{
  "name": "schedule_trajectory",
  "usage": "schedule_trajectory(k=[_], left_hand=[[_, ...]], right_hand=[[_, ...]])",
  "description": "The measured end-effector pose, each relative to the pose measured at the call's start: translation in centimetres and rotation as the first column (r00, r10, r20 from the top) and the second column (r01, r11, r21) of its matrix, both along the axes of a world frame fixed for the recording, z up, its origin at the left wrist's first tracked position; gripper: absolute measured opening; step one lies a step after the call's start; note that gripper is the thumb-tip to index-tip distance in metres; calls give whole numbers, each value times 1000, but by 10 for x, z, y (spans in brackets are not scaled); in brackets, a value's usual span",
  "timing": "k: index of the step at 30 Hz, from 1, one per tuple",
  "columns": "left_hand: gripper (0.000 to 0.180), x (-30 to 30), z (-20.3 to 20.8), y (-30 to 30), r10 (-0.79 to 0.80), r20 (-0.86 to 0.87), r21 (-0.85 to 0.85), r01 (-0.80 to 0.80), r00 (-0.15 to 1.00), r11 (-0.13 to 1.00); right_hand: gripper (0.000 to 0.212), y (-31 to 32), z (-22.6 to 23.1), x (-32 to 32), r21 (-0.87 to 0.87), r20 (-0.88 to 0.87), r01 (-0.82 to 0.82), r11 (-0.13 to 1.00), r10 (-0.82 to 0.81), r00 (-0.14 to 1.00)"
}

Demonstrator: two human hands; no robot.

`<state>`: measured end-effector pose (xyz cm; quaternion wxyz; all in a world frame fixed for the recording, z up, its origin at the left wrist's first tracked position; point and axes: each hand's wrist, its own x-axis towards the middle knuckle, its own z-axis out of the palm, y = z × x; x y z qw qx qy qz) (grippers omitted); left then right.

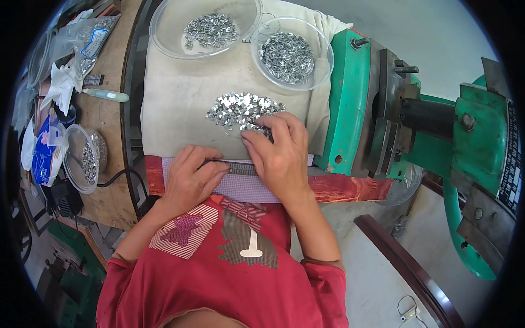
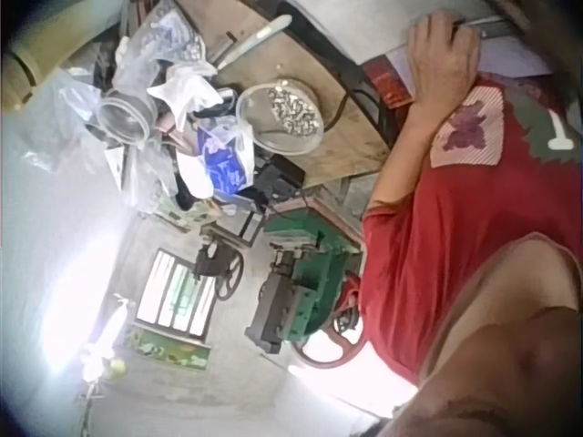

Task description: The person places small metal components by hand into a grid-like metal template for assembly.

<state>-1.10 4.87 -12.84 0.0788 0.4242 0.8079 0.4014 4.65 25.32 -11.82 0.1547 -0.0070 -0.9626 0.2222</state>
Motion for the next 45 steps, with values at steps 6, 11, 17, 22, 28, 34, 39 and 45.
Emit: schedule_trajectory(k=[6, 11, 17, 22, 28, 34, 39, 45], left_hand=[[19, 0, -1, 0, 8, 46, 31, -10, 999, 999], [23, -2, 2, -1, -18, 50, -6, 18, 999, 1000], [20, 0, -1, 4, -27, 34, -25, 28, 999, 999], [18, 3, -2, 7, -41, 24, -3, 41, 999, 999], [23, 2, 1, 7, -69, -2, -20, 69, 998, 997], [33, -1, 8, -1, 13, 72, -22, -11, 997, 1000], [32, 1, 4, -7, 19, 81, -8, -19, 996, 1000], [30, 0, 3, -4, 4, 54, -17, -3, 999, 1000]], right_hand=[[16, -3, 5, -15, 33, 7, -79, 996, 78, 997], [16, -7, 12, 1, -49, 14, -51, 997, 51, 999], [20, -23, 6, 45, -108, 43, -8, 994, 13, 999], [23, -16, 8, 42, -144, 33, 83, 986, -79, 996], [21, 1, 7, 5, 12, -30, 50, 999, -49, 998], [17, 5, 9, -9, 87, 20, -74, 993, 73, 997], [16, 4, 9, -3, 72, 17, -36, 997, 35, 999], [19, 1, 3, -2, -30, 24, 0, 1000, 1, 1000]])
